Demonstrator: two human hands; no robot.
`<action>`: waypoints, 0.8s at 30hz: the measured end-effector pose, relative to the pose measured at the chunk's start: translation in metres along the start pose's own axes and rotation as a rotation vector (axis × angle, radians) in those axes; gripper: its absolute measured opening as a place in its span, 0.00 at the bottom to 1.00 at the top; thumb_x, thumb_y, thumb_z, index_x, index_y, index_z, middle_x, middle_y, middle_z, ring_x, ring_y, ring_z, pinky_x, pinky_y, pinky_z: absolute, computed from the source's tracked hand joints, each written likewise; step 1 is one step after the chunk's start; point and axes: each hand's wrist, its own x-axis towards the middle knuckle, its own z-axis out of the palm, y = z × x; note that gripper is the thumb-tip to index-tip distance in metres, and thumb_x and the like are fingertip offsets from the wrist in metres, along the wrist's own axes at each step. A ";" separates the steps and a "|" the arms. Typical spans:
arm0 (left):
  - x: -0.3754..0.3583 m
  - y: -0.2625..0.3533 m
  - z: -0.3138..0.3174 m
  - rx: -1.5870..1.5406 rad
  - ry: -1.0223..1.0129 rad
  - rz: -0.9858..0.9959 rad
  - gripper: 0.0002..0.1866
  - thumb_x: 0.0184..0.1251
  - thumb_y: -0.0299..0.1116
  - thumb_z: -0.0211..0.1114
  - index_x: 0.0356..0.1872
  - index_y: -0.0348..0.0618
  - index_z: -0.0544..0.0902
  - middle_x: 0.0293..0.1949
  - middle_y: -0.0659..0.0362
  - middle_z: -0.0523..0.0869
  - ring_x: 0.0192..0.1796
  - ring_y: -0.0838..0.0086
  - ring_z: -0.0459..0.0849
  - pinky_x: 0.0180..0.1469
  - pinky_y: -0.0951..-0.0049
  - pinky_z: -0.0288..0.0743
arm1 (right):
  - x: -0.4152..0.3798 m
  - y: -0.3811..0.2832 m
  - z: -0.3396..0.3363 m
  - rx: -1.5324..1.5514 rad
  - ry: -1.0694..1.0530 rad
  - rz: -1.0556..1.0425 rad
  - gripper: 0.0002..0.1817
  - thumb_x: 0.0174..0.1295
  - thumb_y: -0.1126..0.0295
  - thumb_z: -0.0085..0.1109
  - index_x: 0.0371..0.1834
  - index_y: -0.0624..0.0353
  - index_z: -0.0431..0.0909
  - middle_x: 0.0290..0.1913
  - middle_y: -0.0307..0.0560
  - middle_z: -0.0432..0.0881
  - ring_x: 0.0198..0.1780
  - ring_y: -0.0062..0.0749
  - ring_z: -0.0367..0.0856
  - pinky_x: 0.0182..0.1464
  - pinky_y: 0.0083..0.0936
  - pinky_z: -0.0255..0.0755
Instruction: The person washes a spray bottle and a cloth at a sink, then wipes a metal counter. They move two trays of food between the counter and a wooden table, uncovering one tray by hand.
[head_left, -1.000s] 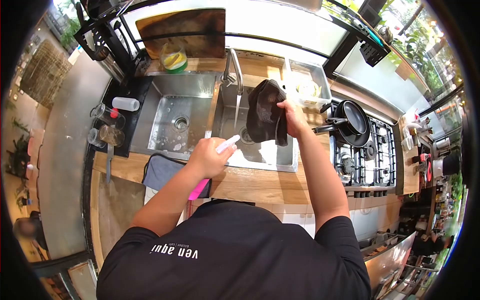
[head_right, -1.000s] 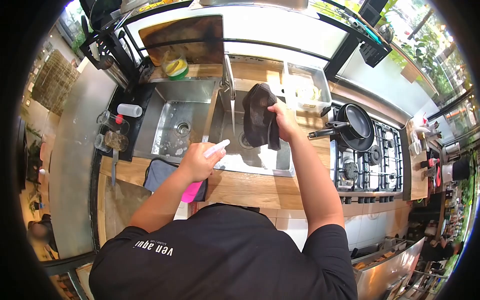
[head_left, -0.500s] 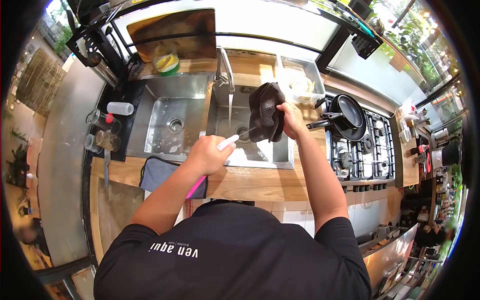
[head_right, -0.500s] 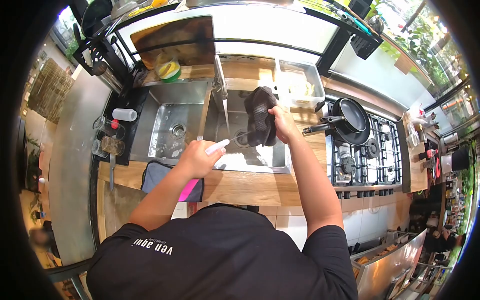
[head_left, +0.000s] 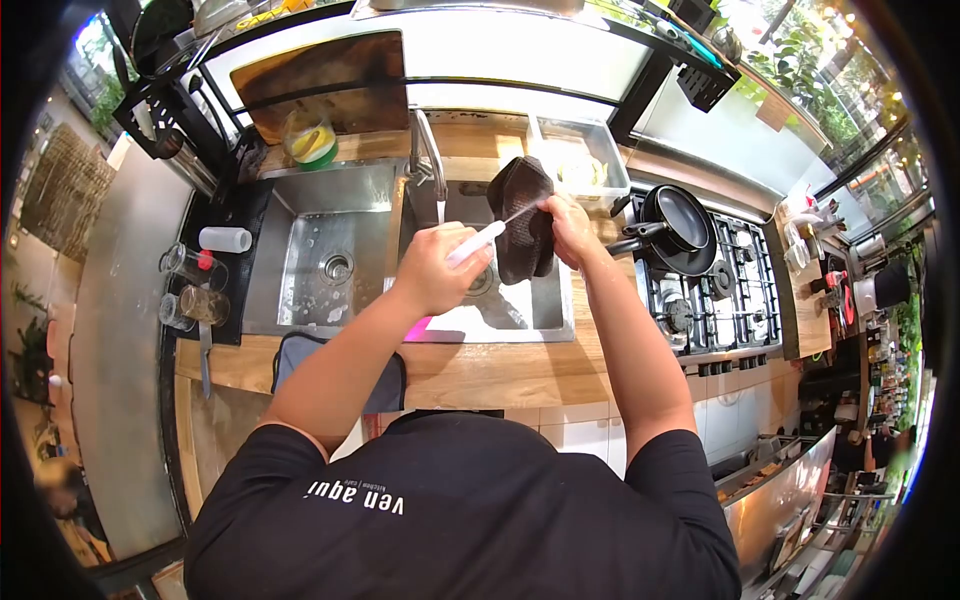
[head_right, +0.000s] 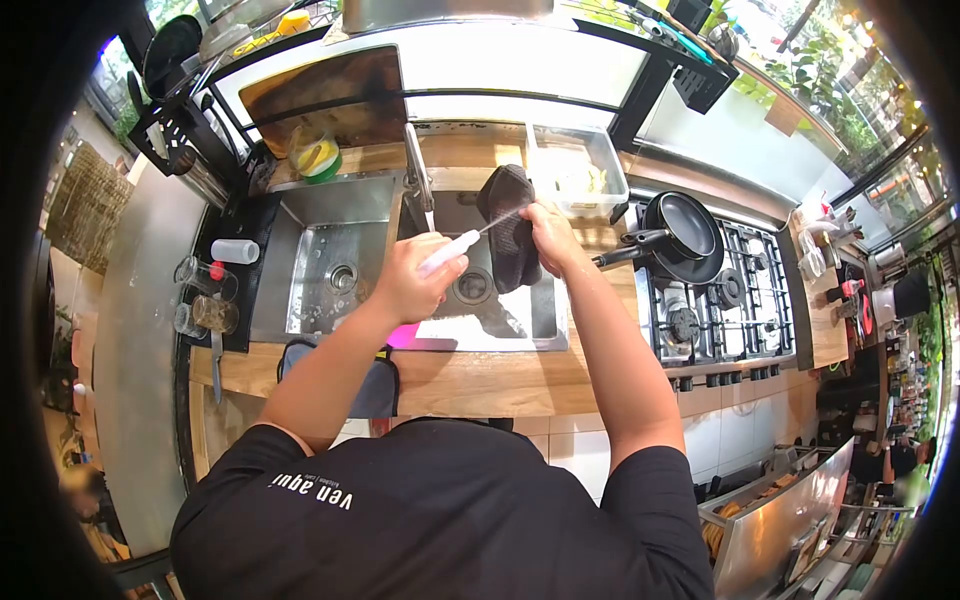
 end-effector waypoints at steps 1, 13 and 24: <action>0.001 -0.001 0.005 0.027 -0.003 -0.051 0.15 0.79 0.39 0.67 0.40 0.33 0.87 0.28 0.57 0.80 0.23 0.72 0.85 0.28 0.70 0.79 | 0.004 0.006 -0.002 0.000 -0.001 -0.001 0.10 0.73 0.69 0.54 0.48 0.63 0.81 0.53 0.47 0.79 0.54 0.35 0.77 0.61 0.33 0.72; -0.045 -0.085 -0.086 -0.190 0.531 -0.190 0.10 0.77 0.33 0.68 0.51 0.39 0.85 0.46 0.58 0.88 0.34 0.77 0.88 0.38 0.75 0.82 | -0.029 -0.011 0.046 0.208 -0.107 0.113 0.14 0.74 0.71 0.58 0.60 0.58 0.80 0.53 0.43 0.84 0.51 0.31 0.83 0.58 0.32 0.80; -0.133 -0.243 -0.092 0.559 0.230 -0.434 0.39 0.61 0.52 0.82 0.70 0.45 0.80 0.69 0.45 0.75 0.70 0.42 0.73 0.75 0.45 0.67 | -0.057 -0.005 0.067 0.295 -0.284 0.053 0.47 0.61 0.91 0.52 0.87 0.51 0.58 0.67 0.46 0.80 0.59 0.32 0.85 0.60 0.31 0.84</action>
